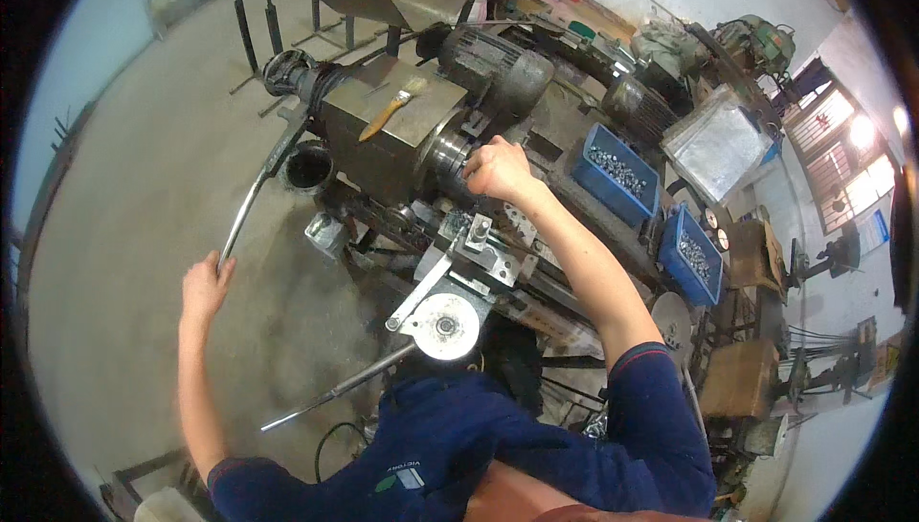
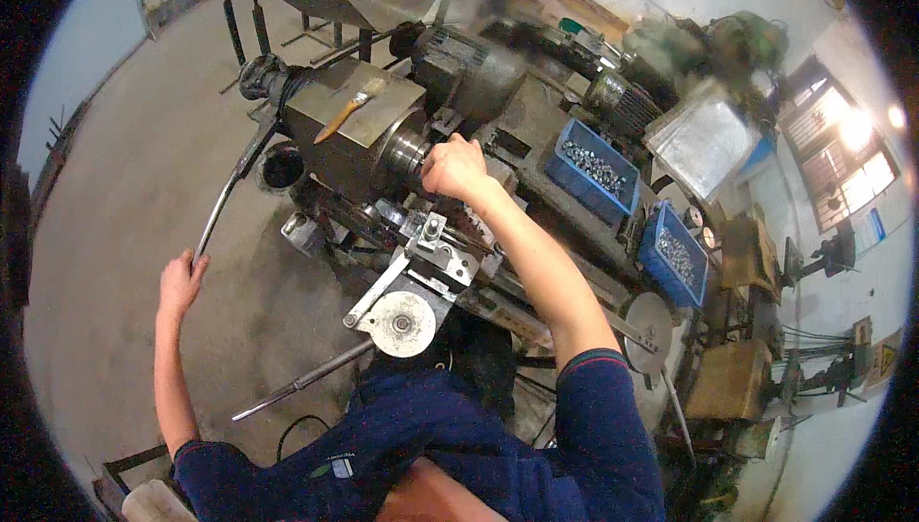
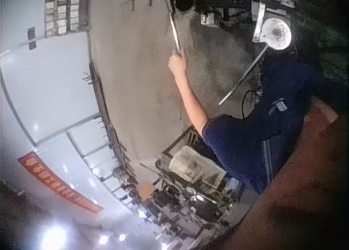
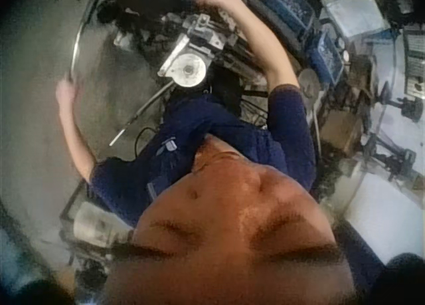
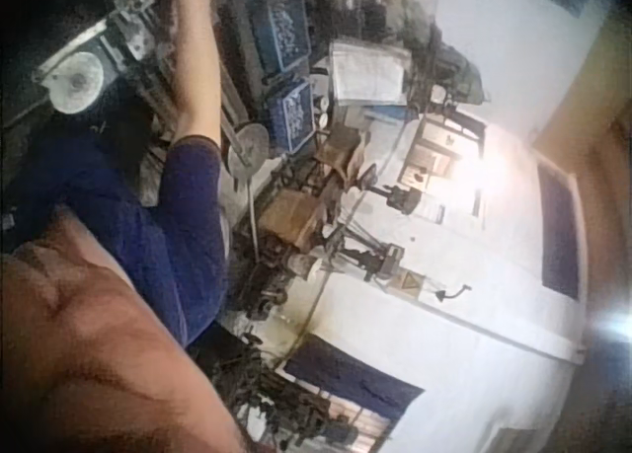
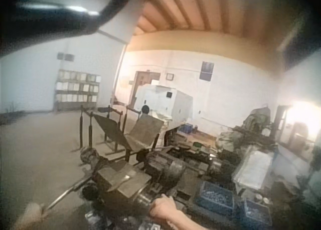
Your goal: The person operates a metal lathe to machine small metal parts. They repeatedly pick up a small metal piece, place it into the lathe chuck, operate the machine controls, and then remove the finished part to place it on a perforated tray.
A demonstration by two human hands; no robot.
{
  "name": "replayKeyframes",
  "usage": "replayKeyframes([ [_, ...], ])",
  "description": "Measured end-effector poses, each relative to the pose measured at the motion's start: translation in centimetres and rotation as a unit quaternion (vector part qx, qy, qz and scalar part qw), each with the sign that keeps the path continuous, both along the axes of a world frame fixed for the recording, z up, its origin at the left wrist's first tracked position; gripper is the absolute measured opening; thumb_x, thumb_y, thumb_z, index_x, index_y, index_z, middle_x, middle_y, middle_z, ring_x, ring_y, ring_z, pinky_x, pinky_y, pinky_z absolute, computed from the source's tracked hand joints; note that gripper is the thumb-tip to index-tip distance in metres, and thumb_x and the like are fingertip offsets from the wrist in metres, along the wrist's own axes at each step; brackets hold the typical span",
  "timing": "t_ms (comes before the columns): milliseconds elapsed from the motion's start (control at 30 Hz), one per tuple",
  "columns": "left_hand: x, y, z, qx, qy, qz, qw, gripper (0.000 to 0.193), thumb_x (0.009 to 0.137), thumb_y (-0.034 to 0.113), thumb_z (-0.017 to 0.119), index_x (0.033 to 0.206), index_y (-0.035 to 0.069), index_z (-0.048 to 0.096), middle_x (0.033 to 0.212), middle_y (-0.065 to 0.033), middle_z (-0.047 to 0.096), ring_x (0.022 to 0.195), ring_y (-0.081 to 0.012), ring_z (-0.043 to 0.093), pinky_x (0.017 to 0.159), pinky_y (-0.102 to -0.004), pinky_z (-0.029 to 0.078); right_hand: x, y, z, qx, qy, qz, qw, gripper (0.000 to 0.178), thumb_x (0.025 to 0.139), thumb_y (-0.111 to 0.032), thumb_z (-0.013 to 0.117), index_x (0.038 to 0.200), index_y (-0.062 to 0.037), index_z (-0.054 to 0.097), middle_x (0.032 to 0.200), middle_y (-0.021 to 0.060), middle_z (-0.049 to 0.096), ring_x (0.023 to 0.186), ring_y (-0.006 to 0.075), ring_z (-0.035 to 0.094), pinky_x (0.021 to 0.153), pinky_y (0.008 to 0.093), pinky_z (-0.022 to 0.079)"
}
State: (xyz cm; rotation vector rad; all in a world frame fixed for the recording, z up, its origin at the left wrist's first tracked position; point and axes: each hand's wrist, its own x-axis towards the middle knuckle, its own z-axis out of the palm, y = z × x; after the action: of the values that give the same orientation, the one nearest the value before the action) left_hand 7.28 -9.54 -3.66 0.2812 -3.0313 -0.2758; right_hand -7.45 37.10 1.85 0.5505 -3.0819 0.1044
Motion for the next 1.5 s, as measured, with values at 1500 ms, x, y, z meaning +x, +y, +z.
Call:
replayKeyframes([
  [1500, -13.5, -12.7, -2.7, -0.195, 0.117, 0.159, 0.961, 0.017, 0.072, 0.016, 0.056, 0.085, 0.008, 0.064, 0.080, -0.0136, 0.064, 0.076, -0.0310, 0.062, 0.066, -0.0413, 0.050, -1.3, 0.1, -0.7, -0.036, 0.030, -0.003, 0.999, 0.026, 0.051, -0.028, 0.057, 0.069, -0.0156, 0.070, 0.073, 0.0120, 0.063, 0.076, 0.0283, 0.060, 0.063, 0.0380, 0.048],
])
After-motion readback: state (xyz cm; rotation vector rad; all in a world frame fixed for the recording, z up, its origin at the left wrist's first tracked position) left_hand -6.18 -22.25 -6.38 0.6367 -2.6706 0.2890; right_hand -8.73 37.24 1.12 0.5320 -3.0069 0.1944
